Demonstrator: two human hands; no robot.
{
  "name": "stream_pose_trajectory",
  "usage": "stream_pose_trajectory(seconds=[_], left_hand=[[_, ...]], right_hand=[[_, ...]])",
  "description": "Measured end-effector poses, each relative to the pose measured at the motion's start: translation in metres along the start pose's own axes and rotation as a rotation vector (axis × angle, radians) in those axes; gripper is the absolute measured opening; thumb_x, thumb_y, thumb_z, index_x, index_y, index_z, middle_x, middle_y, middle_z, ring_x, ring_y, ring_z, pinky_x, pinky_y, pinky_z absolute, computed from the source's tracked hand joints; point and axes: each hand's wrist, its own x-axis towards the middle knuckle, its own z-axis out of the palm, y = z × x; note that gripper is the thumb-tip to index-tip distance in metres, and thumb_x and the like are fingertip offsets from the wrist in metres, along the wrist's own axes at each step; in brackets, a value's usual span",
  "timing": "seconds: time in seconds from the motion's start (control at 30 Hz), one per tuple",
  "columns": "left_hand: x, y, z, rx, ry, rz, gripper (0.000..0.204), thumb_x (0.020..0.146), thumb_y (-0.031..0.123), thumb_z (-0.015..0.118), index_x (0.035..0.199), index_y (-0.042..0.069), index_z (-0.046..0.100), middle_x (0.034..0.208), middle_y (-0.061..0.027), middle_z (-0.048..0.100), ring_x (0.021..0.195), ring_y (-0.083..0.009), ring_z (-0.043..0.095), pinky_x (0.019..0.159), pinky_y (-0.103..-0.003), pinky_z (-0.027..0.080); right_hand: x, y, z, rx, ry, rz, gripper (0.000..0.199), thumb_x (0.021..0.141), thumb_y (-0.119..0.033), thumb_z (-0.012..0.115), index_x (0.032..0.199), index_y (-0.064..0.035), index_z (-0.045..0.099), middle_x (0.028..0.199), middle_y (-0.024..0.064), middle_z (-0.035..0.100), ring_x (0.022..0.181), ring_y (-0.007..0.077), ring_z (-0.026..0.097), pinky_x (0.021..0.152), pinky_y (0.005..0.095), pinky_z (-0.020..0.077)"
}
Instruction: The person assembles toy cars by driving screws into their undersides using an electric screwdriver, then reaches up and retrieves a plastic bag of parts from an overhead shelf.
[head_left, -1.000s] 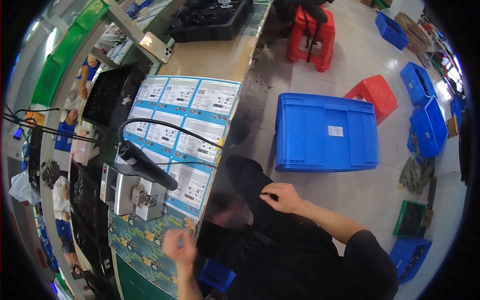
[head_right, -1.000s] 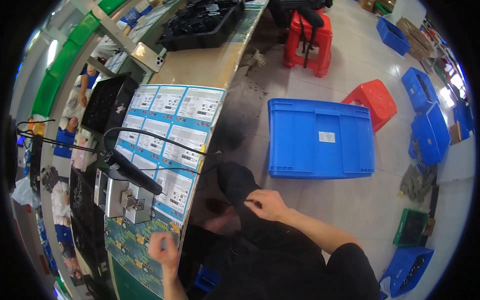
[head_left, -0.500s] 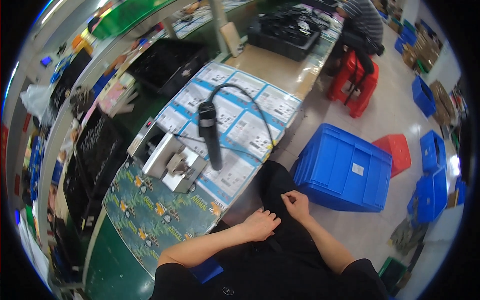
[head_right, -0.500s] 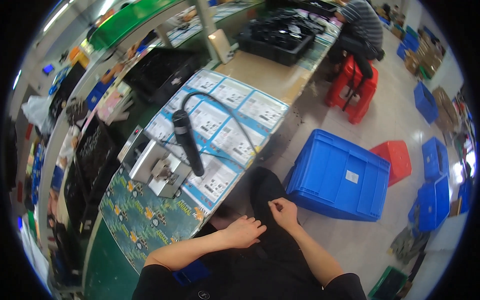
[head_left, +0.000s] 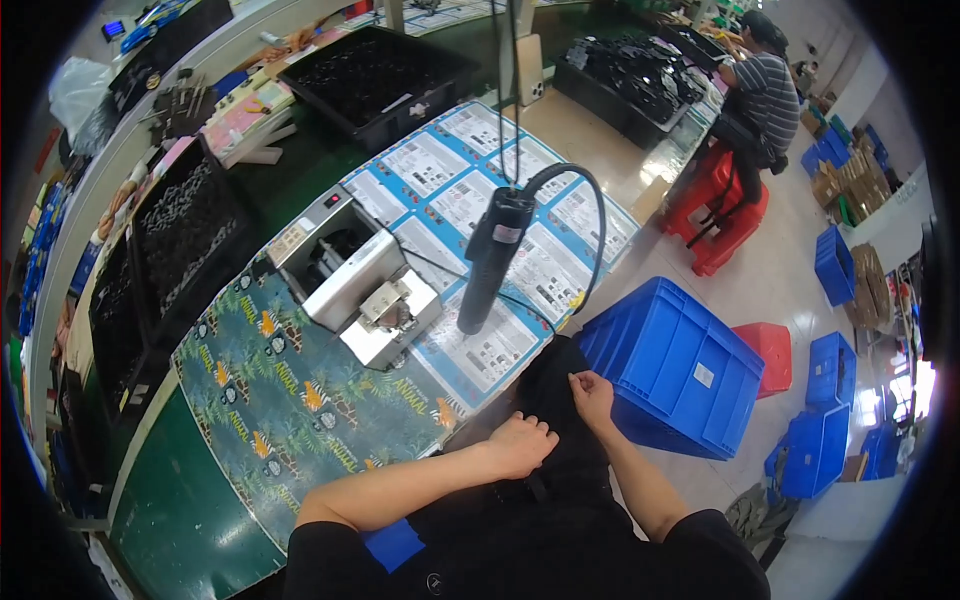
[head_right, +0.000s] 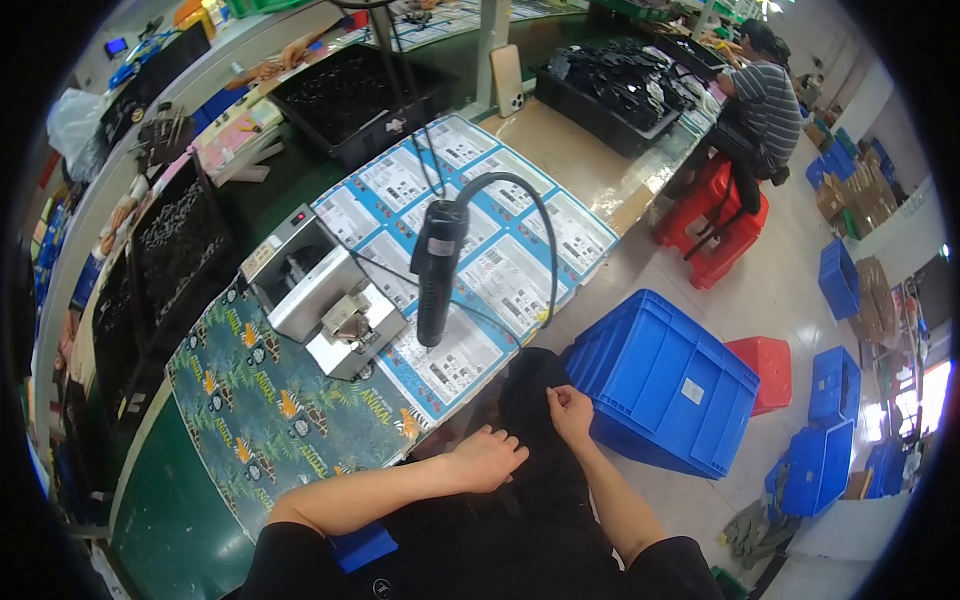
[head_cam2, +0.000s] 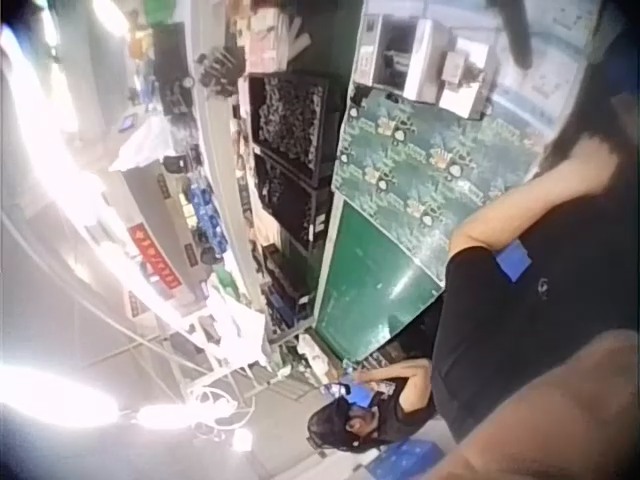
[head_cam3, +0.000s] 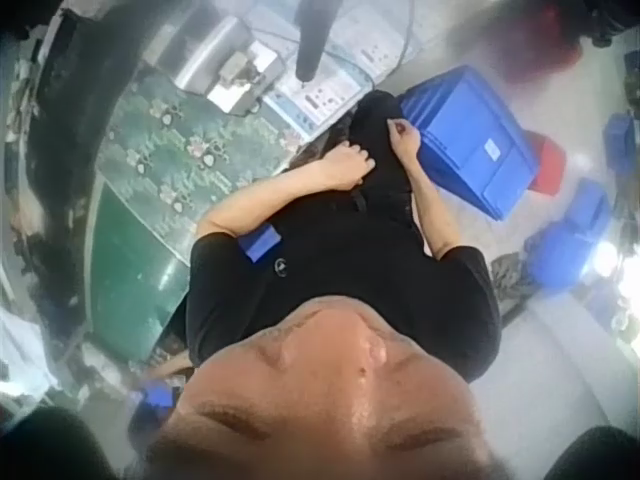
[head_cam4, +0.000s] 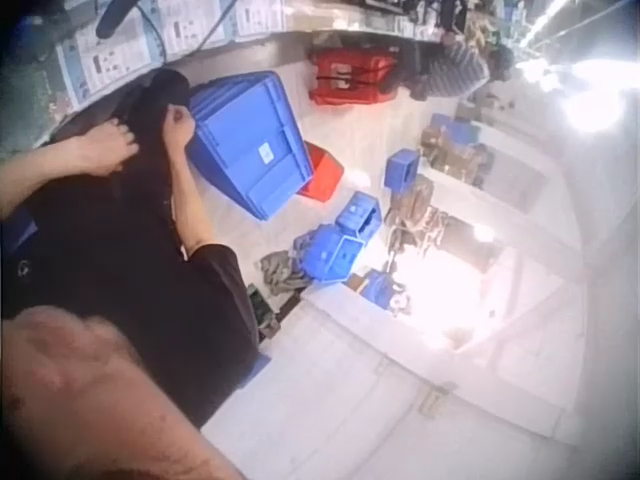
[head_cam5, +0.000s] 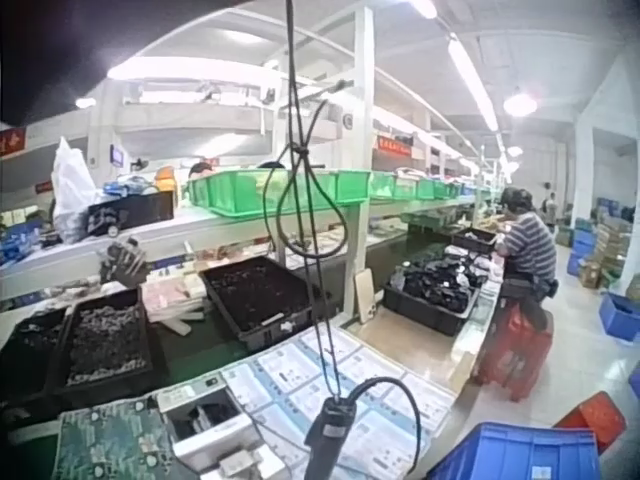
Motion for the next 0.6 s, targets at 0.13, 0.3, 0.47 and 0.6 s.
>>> stream_pose_trajectory(seconds=[0.13,0.3,0.47,0.6], left_hand=[[0.001,0.0,-0.001,-0.036,-0.014,0.003,0.039,0.083,0.025,0.073,0.112,0.003,0.06,0.101,-0.0146,0.063,0.1,-0.0315,0.063,0.086,-0.046,0.048],[0.004,0.002,-0.001,-0.04,-0.034,0.006,0.041,0.083,0.026,0.072,0.115,0.003,0.06,0.102,-0.0145,0.063,0.101,-0.0318,0.062,0.086,-0.046,0.049],[0.002,0.002,-0.001,-0.043,-0.037,-0.012,0.045,0.083,0.027,0.072,0.119,0.003,0.059,0.102,-0.0141,0.063,0.101,-0.0315,0.062,0.085,-0.045,0.049],[0.004,0.002,-0.001,-0.055,-0.051,0.005,0.047,0.083,0.027,0.072,0.122,0.003,0.058,0.103,-0.0141,0.063,0.1,-0.0308,0.062,0.085,-0.044,0.049]], right_hand=[[0.001,0.005,-0.001,0.064,0.022,0.052,0.024,0.089,-0.023,0.071,0.08,-0.0001,0.07,0.059,0.0018,0.063,0.053,0.0057,0.051,0.052,0.0252,0.0402],[-0.002,-0.001,-0.016,0.261,0.022,0.08,0.021,0.09,-0.019,0.071,0.081,0.0003,0.069,0.06,0.0011,0.062,0.052,0.0046,0.054,0.05,0.0229,0.0414],[0.021,-0.036,-0.083,0.04,0.2,-0.393,0.009,0.088,-0.009,0.07,0.085,-0.0004,0.068,0.074,0.0087,0.067,0.062,0.0169,0.063,0.056,0.0281,0.0487],[0.064,-0.038,-0.121,-0.302,0.363,-0.518,0.013,0.085,-0.009,0.071,0.095,-0.0013,0.068,0.098,0.0143,0.068,0.089,0.0282,0.065,0.079,0.0364,0.0515]])
